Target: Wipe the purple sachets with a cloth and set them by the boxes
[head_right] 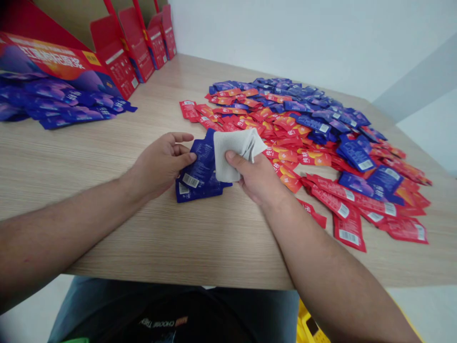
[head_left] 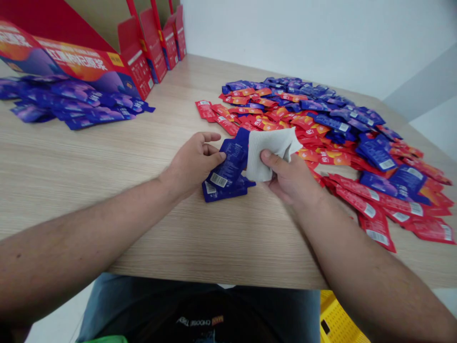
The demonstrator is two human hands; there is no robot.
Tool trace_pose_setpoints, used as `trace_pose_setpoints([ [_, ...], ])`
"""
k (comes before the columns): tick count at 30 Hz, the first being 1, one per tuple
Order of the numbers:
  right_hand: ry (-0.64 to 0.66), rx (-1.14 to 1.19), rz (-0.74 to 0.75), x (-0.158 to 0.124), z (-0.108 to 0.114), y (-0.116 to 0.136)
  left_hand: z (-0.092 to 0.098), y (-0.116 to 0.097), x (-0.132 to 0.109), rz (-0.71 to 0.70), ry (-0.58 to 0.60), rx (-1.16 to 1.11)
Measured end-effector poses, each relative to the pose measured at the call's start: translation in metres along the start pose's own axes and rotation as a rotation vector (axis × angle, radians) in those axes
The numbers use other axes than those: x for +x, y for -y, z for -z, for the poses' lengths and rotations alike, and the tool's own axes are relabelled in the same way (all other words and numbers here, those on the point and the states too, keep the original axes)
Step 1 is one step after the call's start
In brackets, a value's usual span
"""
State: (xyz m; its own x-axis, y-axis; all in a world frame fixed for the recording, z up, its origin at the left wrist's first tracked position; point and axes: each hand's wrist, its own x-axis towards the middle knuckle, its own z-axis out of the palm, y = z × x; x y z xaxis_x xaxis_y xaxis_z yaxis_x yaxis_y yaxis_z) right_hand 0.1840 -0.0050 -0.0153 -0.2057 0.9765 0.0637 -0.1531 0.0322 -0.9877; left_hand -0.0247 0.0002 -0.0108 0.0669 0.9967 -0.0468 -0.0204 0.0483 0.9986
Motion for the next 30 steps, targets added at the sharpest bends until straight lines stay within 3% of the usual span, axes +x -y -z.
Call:
trace_pose_setpoints([
  [5, -0.076, -0.824, 0.452, -0.005, 0.004, 0.014, -0.002, -0.001, -0.007, 0.017, 0.111, 0.058],
  [8, -0.078, -1.106, 0.575, -0.014, -0.005, 0.015, -0.002, 0.000, -0.009, -0.035, 0.110, 0.144],
  [12, 0.081, -1.190, 0.529, -0.021, -0.015, 0.009, -0.005, -0.002, -0.011, -0.007, 0.096, 0.120],
  [16, -0.095, -1.223, 0.543, -0.017, -0.012, 0.006, -0.006, -0.003, -0.012, 0.060, 0.111, 0.086],
  [20, 0.031, -1.194, 0.555, -0.014, -0.009, 0.006, -0.004, -0.004, -0.012, 0.006, 0.115, 0.172],
  [25, -0.091, -1.164, 0.551, -0.015, -0.009, 0.009, -0.002, -0.008, -0.013, 0.003, 0.118, 0.212],
  [28, 0.027, -1.092, 0.533, -0.017, -0.012, 0.009, -0.002, -0.009, -0.014, -0.020, 0.149, 0.244],
  [30, 0.025, -1.069, 0.499, -0.016, -0.011, 0.008, -0.003, -0.010, -0.015, -0.022, 0.153, 0.263],
])
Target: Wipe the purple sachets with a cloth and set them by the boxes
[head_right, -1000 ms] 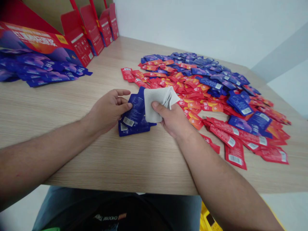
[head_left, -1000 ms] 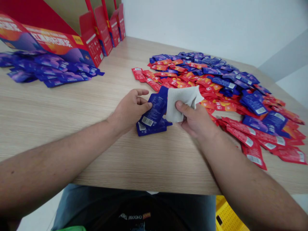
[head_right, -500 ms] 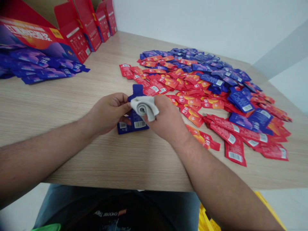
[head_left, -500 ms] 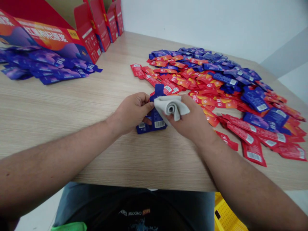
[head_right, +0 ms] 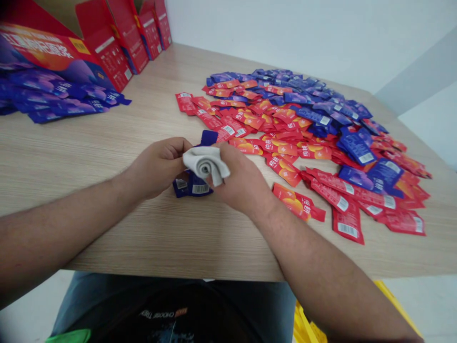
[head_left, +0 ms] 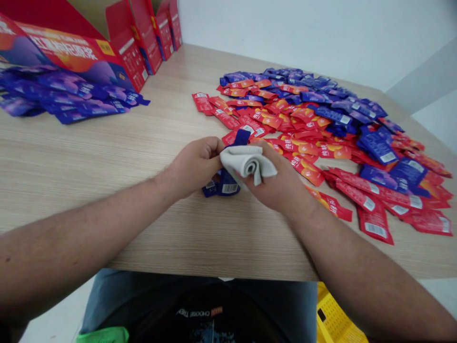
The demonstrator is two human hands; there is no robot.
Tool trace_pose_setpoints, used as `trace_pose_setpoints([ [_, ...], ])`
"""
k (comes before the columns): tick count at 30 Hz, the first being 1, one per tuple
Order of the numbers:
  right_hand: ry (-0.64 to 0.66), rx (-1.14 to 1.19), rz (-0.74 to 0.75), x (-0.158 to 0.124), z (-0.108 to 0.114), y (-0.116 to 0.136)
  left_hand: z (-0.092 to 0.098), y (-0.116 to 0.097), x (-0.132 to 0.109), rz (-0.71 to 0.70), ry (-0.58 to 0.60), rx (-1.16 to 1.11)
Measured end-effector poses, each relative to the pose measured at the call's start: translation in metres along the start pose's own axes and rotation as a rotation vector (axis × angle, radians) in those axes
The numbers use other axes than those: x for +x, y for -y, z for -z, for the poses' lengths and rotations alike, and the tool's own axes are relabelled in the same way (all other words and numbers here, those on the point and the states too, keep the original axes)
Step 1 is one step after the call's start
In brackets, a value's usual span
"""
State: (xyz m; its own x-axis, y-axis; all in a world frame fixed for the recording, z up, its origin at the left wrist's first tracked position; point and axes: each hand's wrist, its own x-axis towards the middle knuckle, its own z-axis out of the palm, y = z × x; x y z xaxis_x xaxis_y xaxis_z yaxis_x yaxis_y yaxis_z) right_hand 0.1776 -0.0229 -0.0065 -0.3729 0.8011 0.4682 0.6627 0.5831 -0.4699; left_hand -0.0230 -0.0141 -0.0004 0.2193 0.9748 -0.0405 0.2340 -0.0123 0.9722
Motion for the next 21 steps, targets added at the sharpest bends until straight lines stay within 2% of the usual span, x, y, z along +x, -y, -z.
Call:
trace_pose_setpoints([
  [3, -0.089, -0.046, -0.046, 0.0019, -0.0003, -0.0048, -0.0004, -0.0011, -0.0010, 0.029, -0.011, -0.019],
  [7, -0.029, -0.031, 0.063, 0.0024, 0.0011, -0.0067, 0.0004, -0.0019, -0.0022, -0.005, 0.013, -0.008],
  [12, -0.109, -0.108, 0.001, 0.0027, 0.0032, -0.0067, 0.0024, -0.0016, -0.0029, -0.026, 0.041, 0.013],
  [16, -0.051, -0.068, 0.004, 0.0026, 0.0033, -0.0053, 0.0043, 0.0000, -0.0028, -0.100, 0.039, 0.086],
  [21, -0.078, -0.097, -0.008, 0.0039, 0.0042, -0.0056, 0.0068, -0.0005, -0.0028, -0.160, 0.053, 0.123],
])
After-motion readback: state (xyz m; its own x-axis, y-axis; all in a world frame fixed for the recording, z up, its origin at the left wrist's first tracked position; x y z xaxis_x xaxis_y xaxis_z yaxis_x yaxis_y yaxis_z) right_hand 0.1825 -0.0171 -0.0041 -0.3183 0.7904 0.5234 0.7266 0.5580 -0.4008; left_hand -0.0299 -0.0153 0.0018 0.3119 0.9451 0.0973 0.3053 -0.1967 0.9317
